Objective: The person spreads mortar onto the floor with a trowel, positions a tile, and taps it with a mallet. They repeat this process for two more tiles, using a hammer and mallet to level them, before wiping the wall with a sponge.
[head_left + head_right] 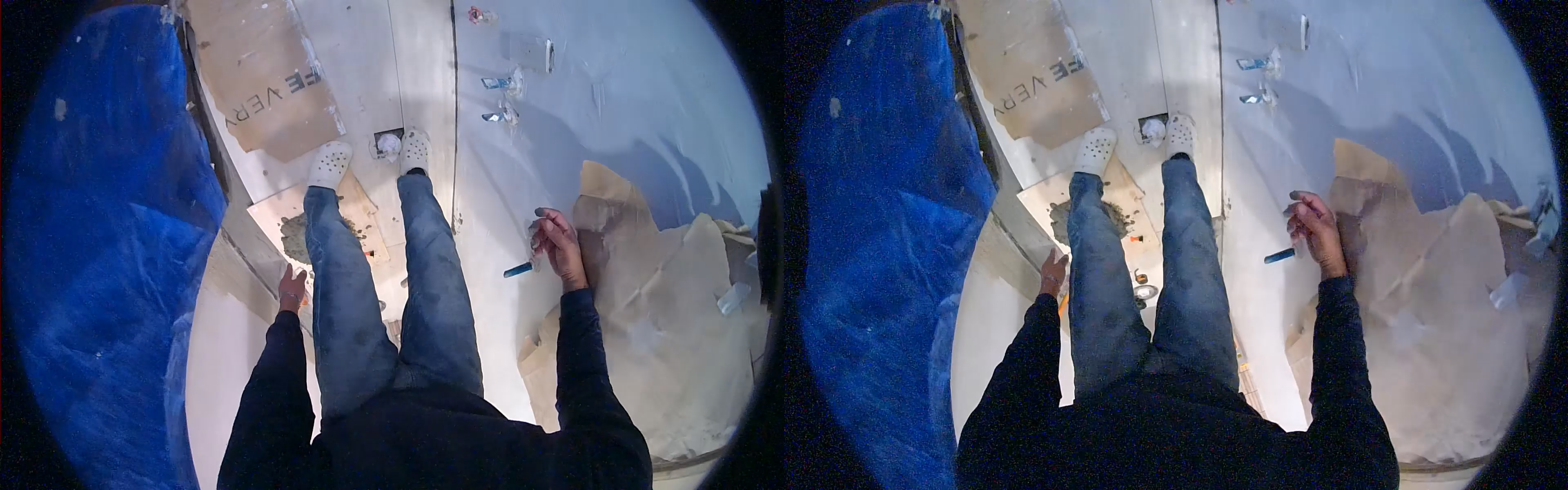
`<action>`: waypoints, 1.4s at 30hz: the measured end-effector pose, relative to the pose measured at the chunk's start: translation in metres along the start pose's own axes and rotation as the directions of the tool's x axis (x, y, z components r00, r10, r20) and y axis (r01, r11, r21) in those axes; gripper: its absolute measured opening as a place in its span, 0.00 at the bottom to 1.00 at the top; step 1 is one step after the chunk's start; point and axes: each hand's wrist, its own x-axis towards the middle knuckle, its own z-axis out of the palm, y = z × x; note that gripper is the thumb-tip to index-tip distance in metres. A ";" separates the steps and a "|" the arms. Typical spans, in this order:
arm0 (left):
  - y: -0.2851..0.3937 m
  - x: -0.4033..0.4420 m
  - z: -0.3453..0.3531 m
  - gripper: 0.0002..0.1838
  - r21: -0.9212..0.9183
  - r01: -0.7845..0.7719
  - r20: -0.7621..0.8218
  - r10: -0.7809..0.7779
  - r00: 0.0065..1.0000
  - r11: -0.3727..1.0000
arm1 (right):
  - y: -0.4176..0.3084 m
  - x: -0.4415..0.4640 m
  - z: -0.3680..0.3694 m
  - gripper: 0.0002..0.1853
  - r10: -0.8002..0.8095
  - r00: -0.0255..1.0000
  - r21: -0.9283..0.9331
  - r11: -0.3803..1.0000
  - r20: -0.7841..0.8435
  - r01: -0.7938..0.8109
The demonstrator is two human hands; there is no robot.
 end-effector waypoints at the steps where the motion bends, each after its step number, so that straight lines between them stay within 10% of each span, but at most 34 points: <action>1: -0.006 -0.004 0.006 0.41 -0.064 0.038 -0.012 -0.039 0.999 0.997 | 0.002 -0.003 0.001 0.22 -0.007 0.999 0.025 1.000 -0.035 0.008; 12: -0.081 0.065 0.088 0.38 -0.082 -0.098 0.080 0.105 0.991 0.992 | 0.025 0.004 -0.018 0.28 -0.061 0.992 0.108 0.993 0.107 0.050; 24: 0.048 0.047 -0.045 0.39 0.210 -0.074 -0.065 0.089 0.994 0.975 | 0.044 -0.012 -0.004 0.24 -0.102 0.992 0.109 0.990 0.078 0.093; 30: 0.104 0.108 -0.090 0.42 0.594 -0.223 -0.056 0.317 0.947 0.773 | 0.127 -0.009 0.019 0.25 -0.126 0.991 0.361 0.927 0.038 0.104; 42: 0.285 0.213 0.040 0.39 0.598 -0.565 -0.029 0.719 0.694 0.569 | 0.387 0.016 0.133 0.19 0.061 0.994 0.788 0.606 0.086 -0.105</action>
